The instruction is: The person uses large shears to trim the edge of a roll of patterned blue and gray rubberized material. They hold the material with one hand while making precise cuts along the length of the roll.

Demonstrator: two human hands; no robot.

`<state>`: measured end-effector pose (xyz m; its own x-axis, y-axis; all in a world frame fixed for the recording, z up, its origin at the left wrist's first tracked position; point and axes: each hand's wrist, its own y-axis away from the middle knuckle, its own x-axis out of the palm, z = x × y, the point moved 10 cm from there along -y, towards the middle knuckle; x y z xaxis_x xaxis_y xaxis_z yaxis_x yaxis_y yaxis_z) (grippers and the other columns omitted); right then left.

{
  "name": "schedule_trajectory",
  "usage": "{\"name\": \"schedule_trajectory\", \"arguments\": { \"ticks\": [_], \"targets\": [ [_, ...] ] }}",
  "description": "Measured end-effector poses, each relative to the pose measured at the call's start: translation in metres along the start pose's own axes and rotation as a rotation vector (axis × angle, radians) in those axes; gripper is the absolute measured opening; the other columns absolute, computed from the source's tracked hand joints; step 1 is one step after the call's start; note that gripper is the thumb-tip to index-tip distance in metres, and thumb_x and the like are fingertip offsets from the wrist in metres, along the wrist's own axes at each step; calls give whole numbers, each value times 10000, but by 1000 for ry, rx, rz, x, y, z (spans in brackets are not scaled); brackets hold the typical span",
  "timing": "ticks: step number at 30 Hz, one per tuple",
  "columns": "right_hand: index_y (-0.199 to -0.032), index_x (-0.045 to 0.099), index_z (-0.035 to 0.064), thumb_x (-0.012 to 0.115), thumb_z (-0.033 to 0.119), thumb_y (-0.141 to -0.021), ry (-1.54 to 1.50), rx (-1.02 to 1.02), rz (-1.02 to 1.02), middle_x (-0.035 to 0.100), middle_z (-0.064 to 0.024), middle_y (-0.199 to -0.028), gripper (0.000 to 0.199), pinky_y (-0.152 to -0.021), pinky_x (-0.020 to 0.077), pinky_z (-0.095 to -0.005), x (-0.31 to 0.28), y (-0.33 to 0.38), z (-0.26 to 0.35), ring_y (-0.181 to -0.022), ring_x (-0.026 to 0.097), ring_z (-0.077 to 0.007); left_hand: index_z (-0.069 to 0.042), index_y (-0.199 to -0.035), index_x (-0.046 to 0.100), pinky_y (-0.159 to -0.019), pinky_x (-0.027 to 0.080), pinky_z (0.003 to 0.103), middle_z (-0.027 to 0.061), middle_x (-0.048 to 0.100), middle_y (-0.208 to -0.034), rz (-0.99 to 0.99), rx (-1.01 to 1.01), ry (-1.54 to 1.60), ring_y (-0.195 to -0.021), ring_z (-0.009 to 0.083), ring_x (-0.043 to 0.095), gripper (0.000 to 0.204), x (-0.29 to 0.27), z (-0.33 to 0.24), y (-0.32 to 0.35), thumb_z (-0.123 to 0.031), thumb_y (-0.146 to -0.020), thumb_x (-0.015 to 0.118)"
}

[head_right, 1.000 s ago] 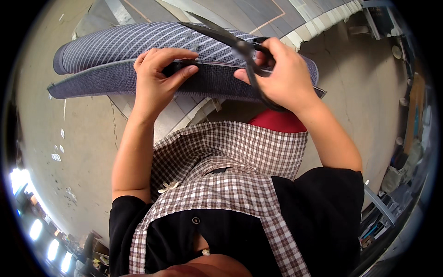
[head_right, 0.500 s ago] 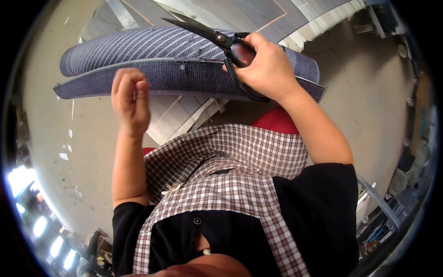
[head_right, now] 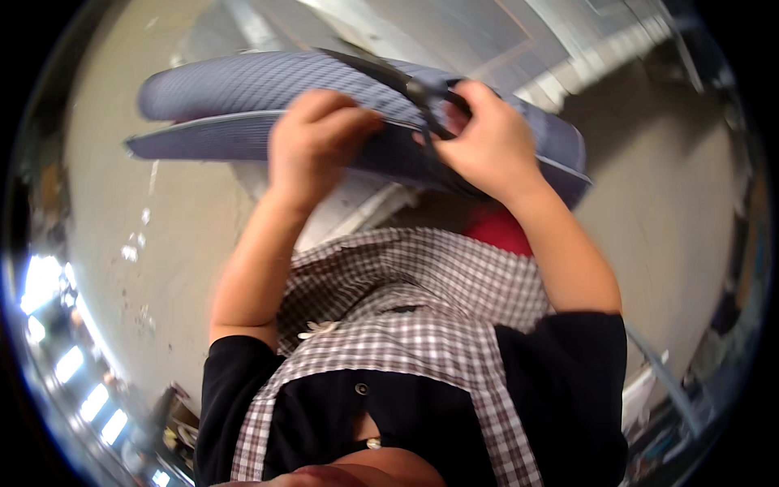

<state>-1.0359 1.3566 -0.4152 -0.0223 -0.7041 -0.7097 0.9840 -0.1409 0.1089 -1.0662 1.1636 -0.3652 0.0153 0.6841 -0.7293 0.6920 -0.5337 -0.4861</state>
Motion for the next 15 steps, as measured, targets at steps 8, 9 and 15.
{"name": "schedule_trajectory", "arguments": {
  "ticks": [8,9,15],
  "targets": [
    [-1329,515,-30,842,30,-840,-403,16,-56,574,-73,-1213,591,-972,499,-288,20,4,-129,-1115,573,-152,-106,-821,624,-653,440,355,30,515,-857,-102,345,-291,-817,208,558,184,35,-48,21,-281,-766,620],
    [-1275,528,-18,840,36,-840,-312,11,-27,566,-51,-1155,538,-935,489,-271,22,7,-119,-1065,561,-134,-95,-858,641,-664,427,356,32,512,-869,-171,362,-222,-831,213,547,204,35,-50,32,-277,-765,629],
    [-1119,565,12,827,56,-853,-166,23,65,551,6,-1007,376,-845,453,-223,29,5,-106,-941,524,-81,-66,-922,624,-674,455,368,71,541,-942,-355,143,-110,-878,266,572,189,11,-25,49,-158,-757,638]
  ]
}}
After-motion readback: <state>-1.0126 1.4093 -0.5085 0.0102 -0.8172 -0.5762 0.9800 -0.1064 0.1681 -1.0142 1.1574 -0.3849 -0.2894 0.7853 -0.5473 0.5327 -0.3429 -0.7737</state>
